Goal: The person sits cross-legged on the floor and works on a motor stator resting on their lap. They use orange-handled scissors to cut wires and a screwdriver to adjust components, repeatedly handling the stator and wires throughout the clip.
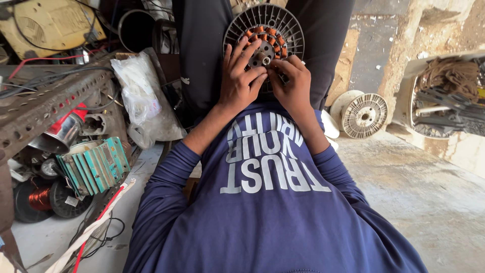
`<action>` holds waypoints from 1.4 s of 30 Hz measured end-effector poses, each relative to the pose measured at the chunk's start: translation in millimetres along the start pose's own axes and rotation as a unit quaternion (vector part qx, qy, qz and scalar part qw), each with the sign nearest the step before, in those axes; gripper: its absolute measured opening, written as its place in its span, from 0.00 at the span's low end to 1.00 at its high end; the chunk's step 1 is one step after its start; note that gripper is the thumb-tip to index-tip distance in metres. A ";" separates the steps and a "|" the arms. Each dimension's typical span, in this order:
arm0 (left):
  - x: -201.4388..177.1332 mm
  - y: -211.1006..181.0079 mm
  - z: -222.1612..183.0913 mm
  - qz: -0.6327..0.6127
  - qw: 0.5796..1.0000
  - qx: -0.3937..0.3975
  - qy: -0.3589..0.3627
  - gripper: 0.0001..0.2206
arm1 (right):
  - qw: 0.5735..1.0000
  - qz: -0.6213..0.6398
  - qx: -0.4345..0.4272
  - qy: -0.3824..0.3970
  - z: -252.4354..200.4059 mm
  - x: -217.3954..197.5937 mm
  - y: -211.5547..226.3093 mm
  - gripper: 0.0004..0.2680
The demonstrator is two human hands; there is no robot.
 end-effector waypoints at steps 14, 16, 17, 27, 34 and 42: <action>-10.7 63.4 121.4 -0.099 0.990 0.012 0.097 0.17 | 0.999 0.010 -0.053 -0.005 -2.7 -3.8 -11.6 0.07; 17.4 62.6 143.3 -0.108 0.978 0.005 0.178 0.18 | 0.999 0.025 -0.030 -0.024 1.2 -6.5 -20.7 0.06; 27.2 61.5 151.8 -0.116 0.971 -0.002 0.207 0.17 | 0.998 0.052 -0.005 -0.039 2.1 -9.4 -25.9 0.06; 48.4 78.6 126.8 -0.109 0.980 -0.078 0.149 0.20 | 0.985 0.146 0.050 -0.075 23.4 -17.1 -118.2 0.14; 46.6 83.7 112.4 -0.086 0.985 -0.100 0.112 0.25 | 0.964 0.209 0.165 0.000 48.7 45.4 -171.6 0.10; 37.2 80.6 91.5 -0.116 0.981 -0.135 0.073 0.32 | 0.984 0.109 0.137 0.028 53.7 44.8 -148.4 0.09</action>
Point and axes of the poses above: each hand's wrist, its own z-axis towards the middle knuckle, its own x-axis out of the palm, y = z × x, the point moved 5 cm from there along z, towards the middle knuckle, and after that the axes turned 1 degree about z, right-handed, at the moved point
